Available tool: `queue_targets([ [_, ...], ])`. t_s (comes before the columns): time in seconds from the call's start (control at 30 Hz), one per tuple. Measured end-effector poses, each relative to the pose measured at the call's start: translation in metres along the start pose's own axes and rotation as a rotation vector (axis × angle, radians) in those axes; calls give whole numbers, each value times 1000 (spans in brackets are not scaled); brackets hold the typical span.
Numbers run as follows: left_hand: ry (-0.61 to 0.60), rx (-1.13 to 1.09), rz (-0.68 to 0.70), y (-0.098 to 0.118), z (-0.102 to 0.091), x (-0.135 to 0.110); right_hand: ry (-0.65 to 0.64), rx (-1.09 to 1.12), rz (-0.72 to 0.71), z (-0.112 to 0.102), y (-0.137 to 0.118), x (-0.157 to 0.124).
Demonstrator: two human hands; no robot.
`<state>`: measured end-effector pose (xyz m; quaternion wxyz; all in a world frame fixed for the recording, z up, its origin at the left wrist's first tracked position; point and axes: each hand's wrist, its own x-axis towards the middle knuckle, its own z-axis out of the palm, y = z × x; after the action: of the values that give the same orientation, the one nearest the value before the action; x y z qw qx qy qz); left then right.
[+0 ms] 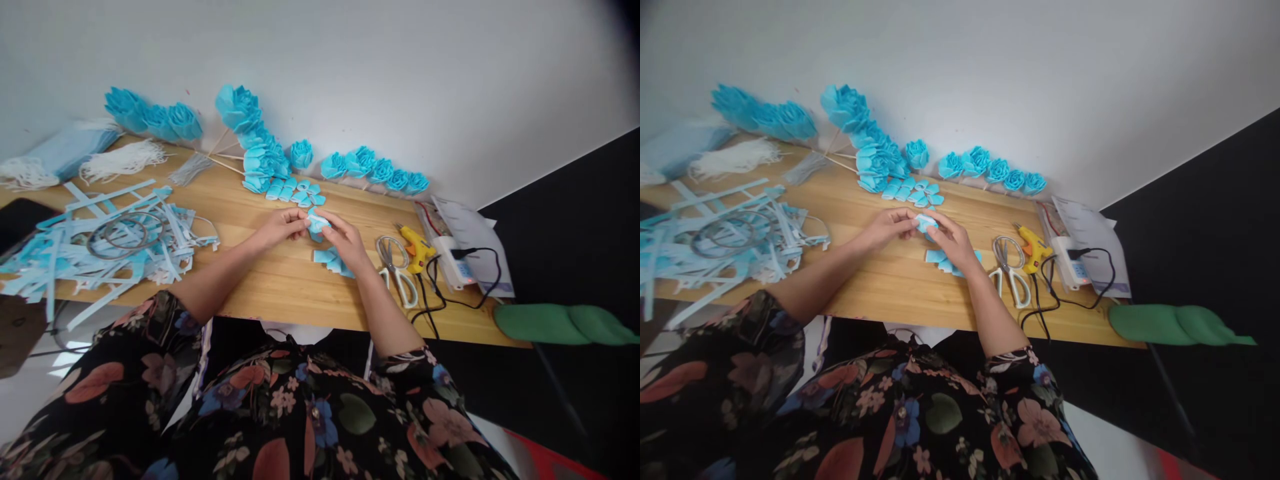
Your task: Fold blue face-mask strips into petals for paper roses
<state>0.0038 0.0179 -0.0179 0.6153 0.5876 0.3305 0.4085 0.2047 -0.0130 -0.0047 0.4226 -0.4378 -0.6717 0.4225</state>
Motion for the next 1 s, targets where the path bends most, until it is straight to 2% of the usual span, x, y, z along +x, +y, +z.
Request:
queue_targets([
  [0.17,-44,46,-22,6,-2,-2,47,-17,-73,-4,-4,-2],
  [0.3,-135,127,-28,9,-1,-4,3,-139,-127,-3,-4,-1],
  [0.5,-199,179,-5,5,-1,-5,-43,-290,-219,-2,-3,1],
  [0.7,-240,229,2,8,0,-6,-26,-332,-209,-2,-3,0],
  [1.0,-305,206,-24,12,-4,-5,45,-244,-107,-2,1,2],
])
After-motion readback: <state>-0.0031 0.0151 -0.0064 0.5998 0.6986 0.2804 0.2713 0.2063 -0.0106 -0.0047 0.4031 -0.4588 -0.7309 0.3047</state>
